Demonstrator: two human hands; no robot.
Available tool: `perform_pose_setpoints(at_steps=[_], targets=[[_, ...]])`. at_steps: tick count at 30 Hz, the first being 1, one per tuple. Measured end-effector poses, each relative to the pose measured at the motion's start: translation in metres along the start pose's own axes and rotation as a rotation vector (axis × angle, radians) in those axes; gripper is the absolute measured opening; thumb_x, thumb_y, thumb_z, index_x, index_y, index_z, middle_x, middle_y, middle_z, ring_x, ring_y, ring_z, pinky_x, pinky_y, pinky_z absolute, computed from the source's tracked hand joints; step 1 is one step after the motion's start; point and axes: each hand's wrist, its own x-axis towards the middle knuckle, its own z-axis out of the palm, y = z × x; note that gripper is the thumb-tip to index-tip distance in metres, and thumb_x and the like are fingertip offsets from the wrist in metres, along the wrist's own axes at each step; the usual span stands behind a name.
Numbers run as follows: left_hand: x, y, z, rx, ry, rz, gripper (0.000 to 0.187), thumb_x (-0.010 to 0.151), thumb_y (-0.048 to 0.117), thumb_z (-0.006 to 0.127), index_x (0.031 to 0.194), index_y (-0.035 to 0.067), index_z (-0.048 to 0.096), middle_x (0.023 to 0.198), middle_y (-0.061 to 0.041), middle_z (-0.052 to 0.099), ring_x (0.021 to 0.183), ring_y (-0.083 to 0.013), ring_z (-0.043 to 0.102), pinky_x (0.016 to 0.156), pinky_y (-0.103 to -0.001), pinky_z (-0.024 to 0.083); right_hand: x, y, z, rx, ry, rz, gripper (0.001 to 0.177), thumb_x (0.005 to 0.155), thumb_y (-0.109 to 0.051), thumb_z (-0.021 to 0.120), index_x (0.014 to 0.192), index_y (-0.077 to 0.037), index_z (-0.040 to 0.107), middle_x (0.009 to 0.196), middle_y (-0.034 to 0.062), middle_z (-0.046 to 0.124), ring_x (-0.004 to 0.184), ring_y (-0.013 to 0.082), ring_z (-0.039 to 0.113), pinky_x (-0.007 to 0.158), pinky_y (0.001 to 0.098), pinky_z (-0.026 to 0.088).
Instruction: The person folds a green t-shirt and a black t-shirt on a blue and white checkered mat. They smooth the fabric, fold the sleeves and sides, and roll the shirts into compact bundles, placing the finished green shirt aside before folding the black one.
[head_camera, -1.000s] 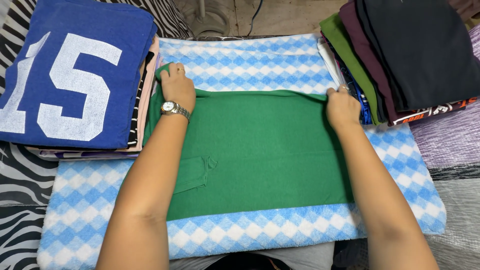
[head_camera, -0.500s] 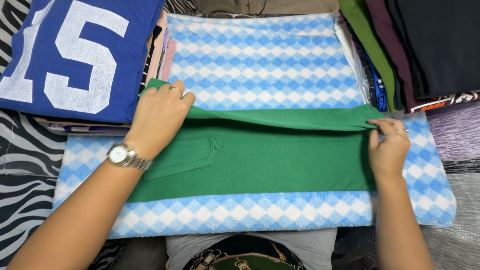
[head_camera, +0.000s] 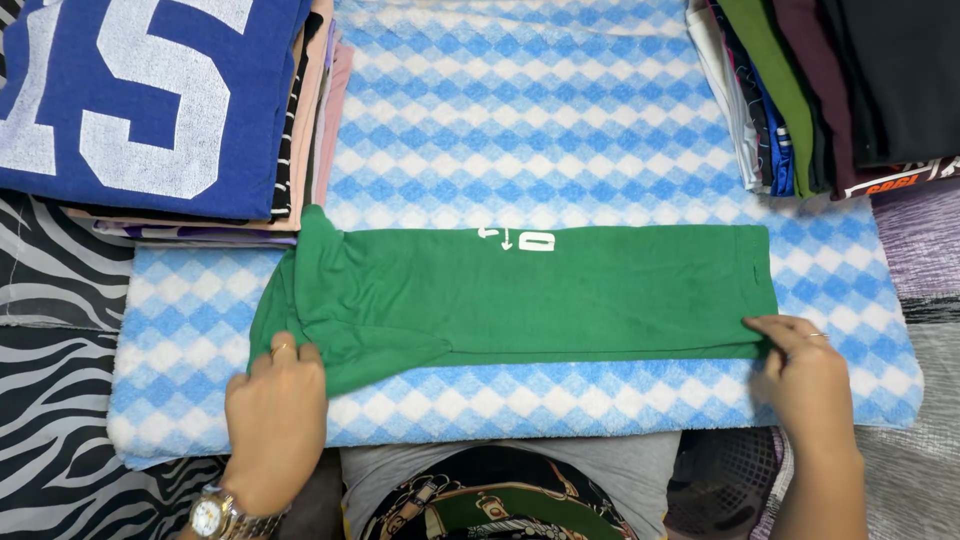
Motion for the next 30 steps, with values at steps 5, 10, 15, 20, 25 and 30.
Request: perform_pose_setpoints(at_steps=[5, 10, 15, 20, 25, 30], targets=[[-0.01, 0.002, -0.014, -0.268, 0.103, 0.067, 0.076, 0.063, 0.031, 0.082, 0.133, 0.009, 0.061, 0.109, -0.009, 0.063, 0.096, -0.0272, 0.067, 0.07, -0.039, 0.055, 0.016, 0.011, 0.0, -0.094, 0.121, 0.116, 0.025, 0.106, -0.008, 0.058, 0.124, -0.008, 0.076, 0.121, 0.0205, 0.072, 0.102, 0.0349, 0.069, 0.097, 0.0419, 0.053], [0.023, 0.025, -0.026, -0.506, 0.352, 0.221, 0.053, 0.084, 0.034, 0.075, 0.127, 0.007, 0.062, 0.102, -0.011, 0.063, 0.097, -0.0291, 0.066, 0.075, -0.041, 0.055, 0.075, 0.034, 0.03, -0.032, -0.11, 0.422, 0.052, 0.109, -0.043, 0.06, 0.112, 0.009, 0.071, 0.104, 0.036, 0.069, 0.102, 0.0507, 0.066, 0.093, 0.0528, 0.051], [0.043, 0.024, -0.021, -0.665, 0.53, 0.136, 0.048, 0.087, 0.031, 0.074, 0.128, 0.008, 0.065, 0.107, -0.013, 0.064, 0.1, -0.0327, 0.065, 0.079, -0.044, 0.054, 0.079, 0.034, 0.052, -0.04, -0.106, 0.347, 0.054, 0.103, -0.044, 0.063, 0.111, 0.01, 0.066, 0.103, 0.0355, 0.068, 0.099, 0.0517, 0.066, 0.088, 0.0542, 0.052], [0.039, 0.008, -0.008, -0.884, 0.582, -0.054, 0.036, 0.092, 0.025, 0.074, 0.123, 0.007, 0.069, 0.111, -0.013, 0.067, 0.098, -0.029, 0.067, 0.077, -0.041, 0.054, 0.067, 0.03, 0.04, 0.181, 0.013, 0.262, 0.038, 0.108, -0.032, 0.064, 0.116, 0.005, 0.065, 0.101, 0.0289, 0.07, 0.092, 0.0429, 0.067, 0.082, 0.0476, 0.051], [0.033, -0.003, 0.002, -1.009, 0.612, -0.179, 0.03, 0.094, 0.019, 0.074, 0.121, 0.006, 0.07, 0.106, -0.009, 0.069, 0.093, -0.0217, 0.067, 0.065, -0.034, 0.055, 0.063, 0.075, 0.022, 0.319, 0.075, 0.222, 0.028, 0.112, -0.023, 0.07, 0.116, 0.004, 0.066, 0.095, 0.0155, 0.071, 0.082, 0.0185, 0.063, 0.077, 0.0356, 0.05], [0.034, -0.006, 0.007, -1.007, 0.582, -0.234, 0.029, 0.093, 0.019, 0.074, 0.118, 0.007, 0.07, 0.101, -0.008, 0.069, 0.088, -0.0208, 0.067, 0.063, -0.035, 0.054, 0.068, 0.172, 0.024, 0.59, 0.109, 0.279, 0.023, 0.114, -0.02, 0.068, 0.116, 0.002, 0.06, 0.105, 0.0084, 0.069, 0.087, 0.0138, 0.063, 0.08, 0.0315, 0.052]])
